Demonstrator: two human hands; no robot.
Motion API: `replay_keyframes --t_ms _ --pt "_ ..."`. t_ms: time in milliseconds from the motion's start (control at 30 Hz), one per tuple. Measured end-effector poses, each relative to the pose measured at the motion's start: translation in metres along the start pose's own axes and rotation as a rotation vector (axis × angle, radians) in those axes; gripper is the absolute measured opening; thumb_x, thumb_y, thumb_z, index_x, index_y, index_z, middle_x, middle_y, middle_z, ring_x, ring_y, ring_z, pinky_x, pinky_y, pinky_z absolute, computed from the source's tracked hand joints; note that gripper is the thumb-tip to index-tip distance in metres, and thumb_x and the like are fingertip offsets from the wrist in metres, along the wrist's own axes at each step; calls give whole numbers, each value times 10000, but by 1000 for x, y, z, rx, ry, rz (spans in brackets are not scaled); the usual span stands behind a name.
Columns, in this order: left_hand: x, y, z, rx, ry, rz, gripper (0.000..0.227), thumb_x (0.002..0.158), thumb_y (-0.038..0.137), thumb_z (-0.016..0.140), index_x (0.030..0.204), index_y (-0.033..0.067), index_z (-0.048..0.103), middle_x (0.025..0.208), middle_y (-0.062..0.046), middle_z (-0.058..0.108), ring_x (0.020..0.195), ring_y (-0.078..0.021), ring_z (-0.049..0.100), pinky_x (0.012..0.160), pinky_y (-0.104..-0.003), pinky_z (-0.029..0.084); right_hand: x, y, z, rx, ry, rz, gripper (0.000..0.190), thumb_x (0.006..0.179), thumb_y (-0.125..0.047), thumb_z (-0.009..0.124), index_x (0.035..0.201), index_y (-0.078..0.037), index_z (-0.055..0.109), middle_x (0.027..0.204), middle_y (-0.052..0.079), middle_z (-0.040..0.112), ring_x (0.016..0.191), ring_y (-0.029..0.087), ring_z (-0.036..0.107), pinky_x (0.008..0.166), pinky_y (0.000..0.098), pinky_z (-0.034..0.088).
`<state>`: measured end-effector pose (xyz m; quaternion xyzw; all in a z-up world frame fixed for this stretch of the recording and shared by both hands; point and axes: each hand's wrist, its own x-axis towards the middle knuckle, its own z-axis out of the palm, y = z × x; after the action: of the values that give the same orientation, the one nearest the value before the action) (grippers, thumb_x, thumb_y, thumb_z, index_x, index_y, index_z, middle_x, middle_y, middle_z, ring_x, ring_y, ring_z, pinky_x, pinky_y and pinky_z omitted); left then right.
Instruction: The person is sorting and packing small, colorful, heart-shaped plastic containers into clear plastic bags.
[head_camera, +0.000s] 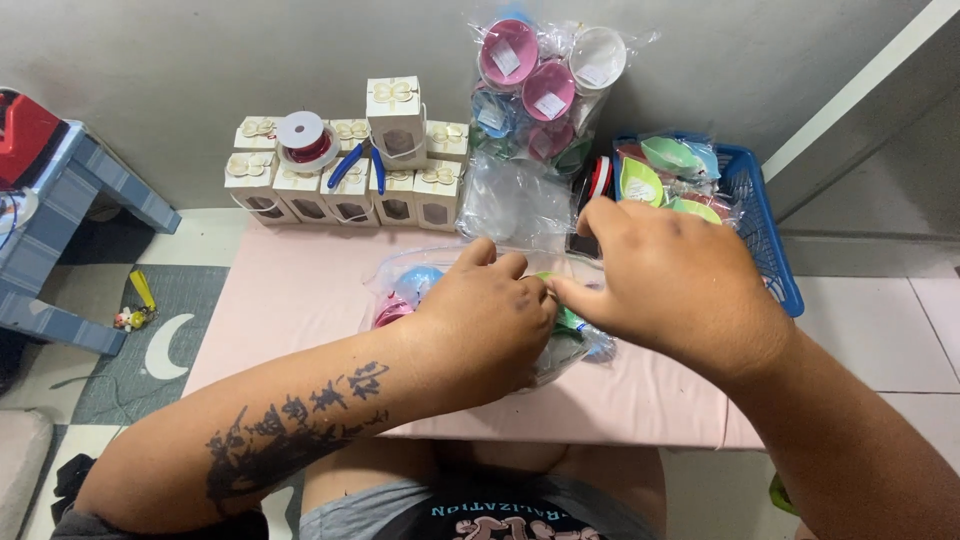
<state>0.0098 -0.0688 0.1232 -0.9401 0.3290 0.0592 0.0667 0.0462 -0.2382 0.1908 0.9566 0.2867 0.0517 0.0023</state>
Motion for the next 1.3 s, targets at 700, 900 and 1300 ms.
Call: replay_keyframes --t_ms 700,900,1300 --pt "9 -7 -24 -102 -28 -29 566 811 397 879 1277 115 726 1272 -136 747 1239 -322 655 1060 -611 347 0 58 54 518 100 120 291 1084 -311 523 928 -185 733 774 92 756 909 342 751 778 467 589" --pt "8 -4 -18 -70 -20 -39 585 809 415 888 1287 122 723 1277 -132 744 1244 -317 650 1079 -614 332 -20 79 179 221 31 82 203 950 -279 662 1037 -97 641 840 199 733 868 433 760 791 571 620" --pt "3 -5 -12 -77 36 -54 621 774 485 910 1225 111 706 1150 -121 783 1185 -292 683 1081 -595 343 -24 120 325 -175 358 -210 175 831 -162 676 989 -87 663 876 56 600 998 240 571 753 375 426"
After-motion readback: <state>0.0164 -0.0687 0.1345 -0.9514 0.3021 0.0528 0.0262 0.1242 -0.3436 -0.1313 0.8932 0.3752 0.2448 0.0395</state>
